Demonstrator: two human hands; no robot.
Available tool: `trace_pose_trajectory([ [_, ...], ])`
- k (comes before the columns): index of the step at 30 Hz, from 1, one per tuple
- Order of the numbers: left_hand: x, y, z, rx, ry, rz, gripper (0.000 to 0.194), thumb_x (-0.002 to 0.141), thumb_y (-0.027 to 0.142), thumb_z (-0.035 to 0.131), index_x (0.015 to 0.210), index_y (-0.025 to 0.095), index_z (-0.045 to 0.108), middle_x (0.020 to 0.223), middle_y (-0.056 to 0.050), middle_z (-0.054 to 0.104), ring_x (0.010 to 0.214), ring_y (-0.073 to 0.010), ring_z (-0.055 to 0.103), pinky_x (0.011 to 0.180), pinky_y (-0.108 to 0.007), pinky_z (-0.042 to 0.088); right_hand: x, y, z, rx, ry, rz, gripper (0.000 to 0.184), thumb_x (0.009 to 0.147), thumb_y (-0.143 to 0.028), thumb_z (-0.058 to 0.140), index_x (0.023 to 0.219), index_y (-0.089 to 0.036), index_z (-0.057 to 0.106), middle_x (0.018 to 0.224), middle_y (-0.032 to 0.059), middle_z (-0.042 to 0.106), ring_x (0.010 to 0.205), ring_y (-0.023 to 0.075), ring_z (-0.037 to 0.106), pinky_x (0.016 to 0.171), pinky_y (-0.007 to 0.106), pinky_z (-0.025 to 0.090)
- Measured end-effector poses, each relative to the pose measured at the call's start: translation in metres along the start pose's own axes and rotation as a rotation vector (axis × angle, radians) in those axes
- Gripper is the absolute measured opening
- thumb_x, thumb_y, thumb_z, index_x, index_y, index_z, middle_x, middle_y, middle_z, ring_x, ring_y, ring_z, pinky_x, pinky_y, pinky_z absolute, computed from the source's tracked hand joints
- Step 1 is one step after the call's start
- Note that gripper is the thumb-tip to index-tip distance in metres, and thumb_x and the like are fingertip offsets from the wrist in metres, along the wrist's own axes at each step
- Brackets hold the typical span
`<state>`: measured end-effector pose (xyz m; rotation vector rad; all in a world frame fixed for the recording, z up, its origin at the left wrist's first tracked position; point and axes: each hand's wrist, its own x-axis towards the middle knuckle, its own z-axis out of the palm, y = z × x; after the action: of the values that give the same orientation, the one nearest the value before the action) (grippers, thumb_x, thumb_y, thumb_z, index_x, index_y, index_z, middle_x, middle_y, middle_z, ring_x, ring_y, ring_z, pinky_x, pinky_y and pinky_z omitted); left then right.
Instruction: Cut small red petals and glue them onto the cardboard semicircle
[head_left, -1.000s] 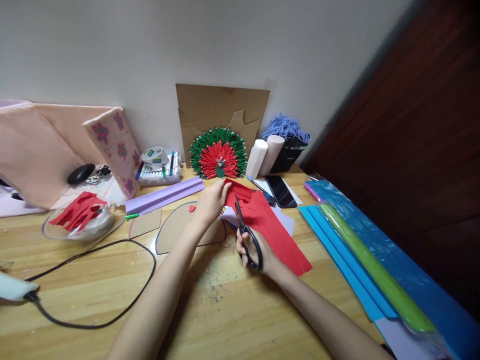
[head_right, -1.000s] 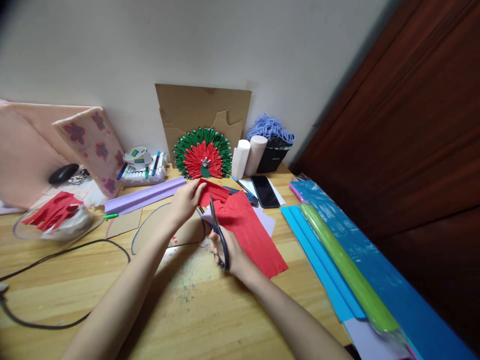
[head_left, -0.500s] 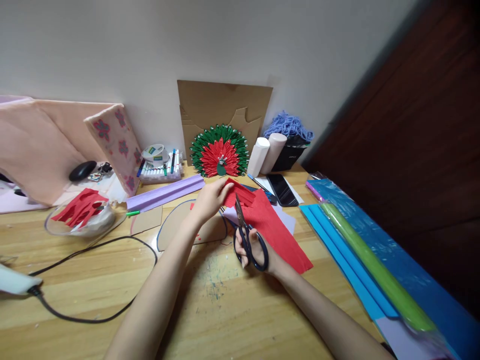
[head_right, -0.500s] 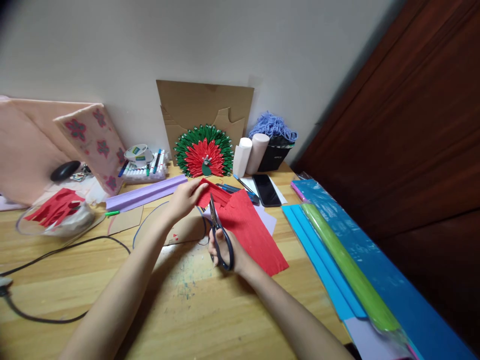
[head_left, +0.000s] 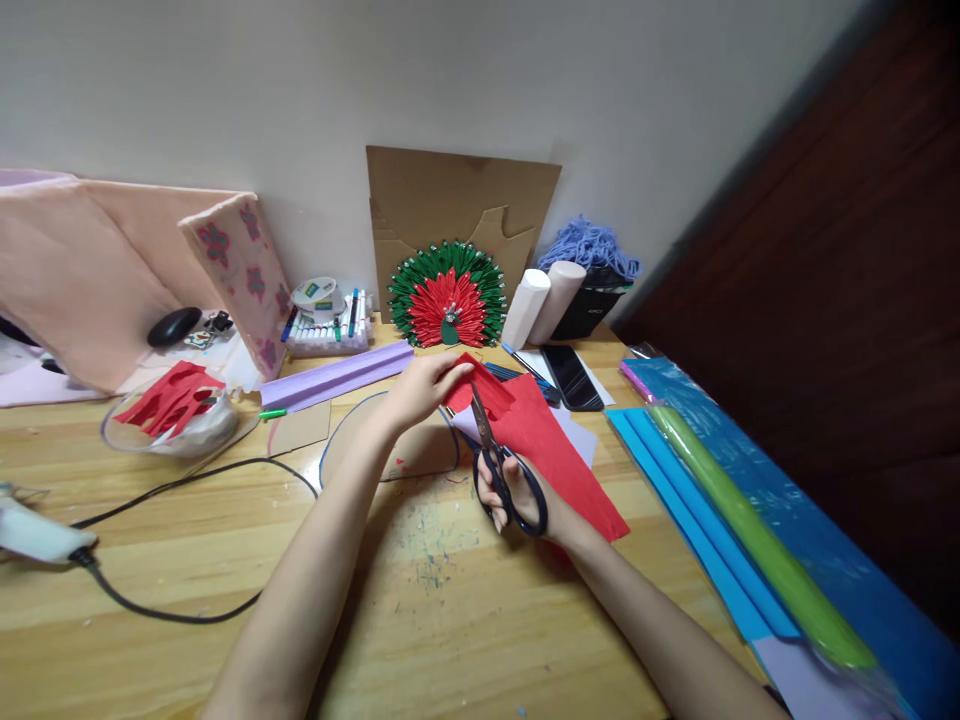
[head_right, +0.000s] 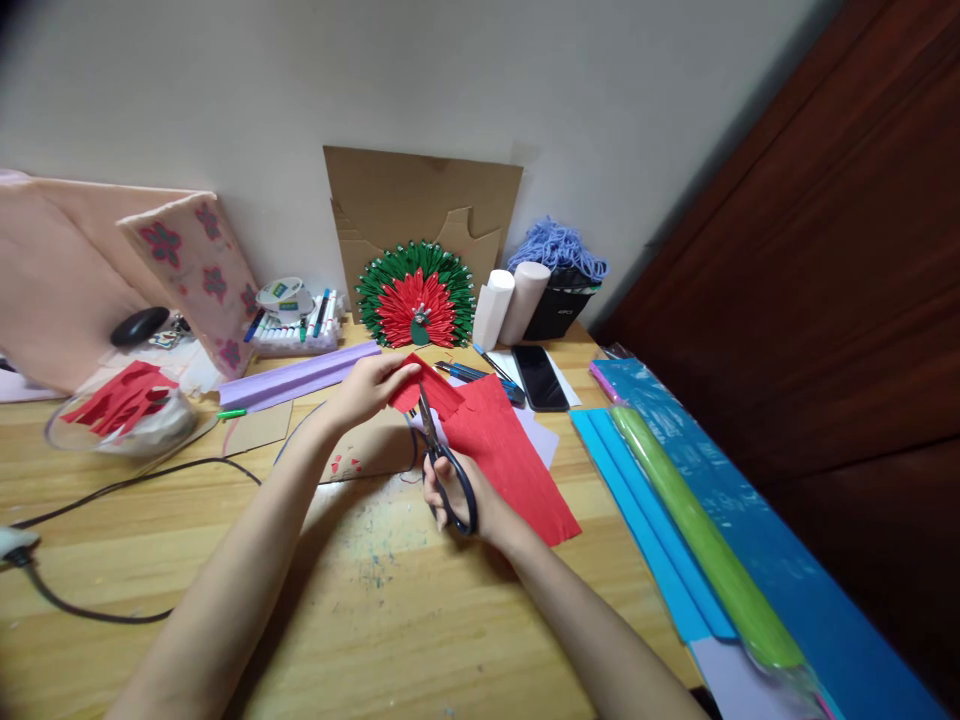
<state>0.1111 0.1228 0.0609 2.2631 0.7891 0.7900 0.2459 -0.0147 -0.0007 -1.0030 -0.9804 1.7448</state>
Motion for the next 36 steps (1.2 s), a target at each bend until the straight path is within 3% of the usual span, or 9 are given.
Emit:
trace_pose_trajectory([
  [6,-0.009,0.001,-0.023,-0.125,-0.196,-0.025,0.034,0.087,0.04,0.043,0.064,0.018,0.053,0.057,0.002,0.043,0.052,-0.0087,0.037,0.048,-0.023,0.029,-0.01,-0.005,-0.003,-0.271,-0.132,-0.036,0.066,0.06,-0.084,0.041,0.071,-0.018,0.042,0.053,-0.0075,0.041,0.035,0.0043,0.04,0.034,0.017,0.038],
  [10,-0.014,-0.001,-0.031,-0.156,-0.249,-0.067,0.037,0.082,0.047,0.05,0.06,0.017,0.052,0.055,0.003,0.042,0.05,-0.008,0.037,0.045,-0.023,0.027,-0.014,-0.01,0.002,-0.323,-0.18,-0.017,0.065,0.062,-0.082,0.04,0.074,-0.019,0.041,0.057,-0.0074,0.039,0.036,0.0036,0.037,0.035,0.017,0.037],
  [20,-0.017,-0.002,-0.039,-0.193,-0.377,-0.078,0.03,0.079,0.04,0.055,0.077,0.014,0.069,0.062,-0.002,0.06,0.053,-0.0087,0.048,0.047,-0.021,0.033,-0.02,-0.018,0.0,-0.409,-0.267,0.062,0.063,0.064,-0.081,0.041,0.073,-0.019,0.039,0.058,-0.0064,0.038,0.04,0.0042,0.036,0.036,0.017,0.034],
  [26,-0.02,-0.004,-0.044,-0.362,-0.506,-0.071,0.021,0.076,0.032,0.06,0.083,0.016,0.072,0.077,-0.003,0.068,0.064,-0.0099,0.056,0.058,-0.021,0.042,-0.021,-0.017,-0.002,-0.404,-0.308,0.132,0.061,0.061,-0.079,0.048,0.072,-0.02,0.04,0.057,-0.0072,0.037,0.039,0.0044,0.035,0.035,0.018,0.035],
  [34,-0.019,-0.01,-0.04,-0.361,-0.597,-0.064,0.026,0.073,0.037,0.065,0.08,0.014,0.073,0.075,-0.005,0.069,0.064,-0.0108,0.057,0.057,-0.02,0.041,-0.023,-0.023,0.002,-0.387,-0.318,0.198,0.062,0.057,-0.077,0.057,0.071,-0.019,0.04,0.056,-0.0078,0.038,0.037,0.0033,0.036,0.032,0.015,0.032],
  [36,-0.019,-0.011,-0.039,-0.358,-0.569,-0.079,0.027,0.072,0.039,0.065,0.083,0.014,0.072,0.077,-0.005,0.069,0.065,-0.0109,0.057,0.057,-0.02,0.041,-0.022,-0.023,0.002,-0.365,-0.326,0.18,0.063,0.057,-0.078,0.056,0.071,-0.018,0.04,0.056,-0.0078,0.038,0.037,0.003,0.035,0.032,0.015,0.032],
])
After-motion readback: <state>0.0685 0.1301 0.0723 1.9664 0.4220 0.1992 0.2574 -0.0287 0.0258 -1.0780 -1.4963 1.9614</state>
